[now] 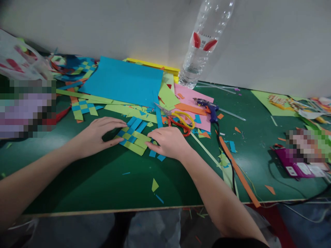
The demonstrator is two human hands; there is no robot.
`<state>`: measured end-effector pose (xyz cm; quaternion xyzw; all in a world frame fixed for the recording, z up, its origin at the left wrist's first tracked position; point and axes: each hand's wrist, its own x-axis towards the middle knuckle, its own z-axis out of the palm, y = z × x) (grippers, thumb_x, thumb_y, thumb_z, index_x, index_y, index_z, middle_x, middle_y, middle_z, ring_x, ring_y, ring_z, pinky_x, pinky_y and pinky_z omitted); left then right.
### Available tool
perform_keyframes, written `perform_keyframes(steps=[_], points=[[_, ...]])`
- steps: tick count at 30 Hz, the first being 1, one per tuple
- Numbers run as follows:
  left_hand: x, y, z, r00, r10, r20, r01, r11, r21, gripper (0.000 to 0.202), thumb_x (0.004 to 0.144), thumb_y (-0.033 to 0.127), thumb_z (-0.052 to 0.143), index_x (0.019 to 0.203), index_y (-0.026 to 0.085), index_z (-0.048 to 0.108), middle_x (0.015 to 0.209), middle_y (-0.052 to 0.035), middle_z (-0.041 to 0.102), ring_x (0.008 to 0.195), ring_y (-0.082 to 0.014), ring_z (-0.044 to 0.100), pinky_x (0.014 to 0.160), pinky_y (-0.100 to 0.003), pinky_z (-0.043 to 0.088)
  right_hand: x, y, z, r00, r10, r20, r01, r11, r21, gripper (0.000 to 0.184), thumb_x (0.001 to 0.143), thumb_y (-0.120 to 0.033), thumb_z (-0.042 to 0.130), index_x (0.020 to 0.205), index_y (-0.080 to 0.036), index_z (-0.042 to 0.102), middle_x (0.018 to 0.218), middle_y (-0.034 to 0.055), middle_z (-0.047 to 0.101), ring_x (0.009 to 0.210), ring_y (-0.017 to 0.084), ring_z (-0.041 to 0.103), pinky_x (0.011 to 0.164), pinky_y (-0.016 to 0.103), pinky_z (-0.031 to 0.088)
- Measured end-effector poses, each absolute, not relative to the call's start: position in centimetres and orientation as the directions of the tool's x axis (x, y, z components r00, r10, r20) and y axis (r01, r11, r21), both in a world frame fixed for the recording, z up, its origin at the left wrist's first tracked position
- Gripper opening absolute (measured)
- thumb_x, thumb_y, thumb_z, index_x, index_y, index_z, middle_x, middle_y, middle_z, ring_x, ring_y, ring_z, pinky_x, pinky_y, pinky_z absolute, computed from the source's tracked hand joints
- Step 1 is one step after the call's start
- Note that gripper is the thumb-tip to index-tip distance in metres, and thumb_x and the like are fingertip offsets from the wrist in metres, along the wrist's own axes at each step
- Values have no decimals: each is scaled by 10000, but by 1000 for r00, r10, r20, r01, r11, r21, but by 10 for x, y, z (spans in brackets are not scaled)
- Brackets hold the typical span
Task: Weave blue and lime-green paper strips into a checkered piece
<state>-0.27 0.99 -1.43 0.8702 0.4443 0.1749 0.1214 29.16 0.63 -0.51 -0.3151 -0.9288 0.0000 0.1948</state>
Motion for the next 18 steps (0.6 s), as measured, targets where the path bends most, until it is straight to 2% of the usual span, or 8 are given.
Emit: perform_keyframes(steps=[9, 13, 18], points=[[-3, 10, -15, 546, 818, 180, 740, -572, 353, 464, 945, 594, 483, 1252, 264, 597, 1314, -95, 647, 1263, -311, 552, 1055, -513, 387, 290, 5, -3, -750, 543, 377, 544, 831, -116, 262, 985, -360, 524, 909, -208, 723, 891, 0, 796, 780, 151, 734, 654, 299, 487], [-2, 9, -13, 570, 781, 254, 696, -624, 357, 444, 949, 580, 503, 1234, 259, 616, 1281, -90, 665, 1235, -300, 572, 1051, -492, 394, 291, 7, -2, -709, 555, 435, 582, 809, -84, 283, 992, -335, 502, 863, -208, 720, 853, -5, 791, 751, 147, 728, 630, 299, 475], [8, 4, -9, 656, 661, 365, 583, -751, 310, 348, 958, 528, 552, 1136, 255, 674, 1167, -63, 717, 1114, -253, 636, 1021, -434, 411, 299, 16, 0, -609, 575, 546, 675, 738, -24, 312, 982, -289, 489, 774, -198, 702, 699, 3, 751, 632, 150, 683, 568, 303, 428]])
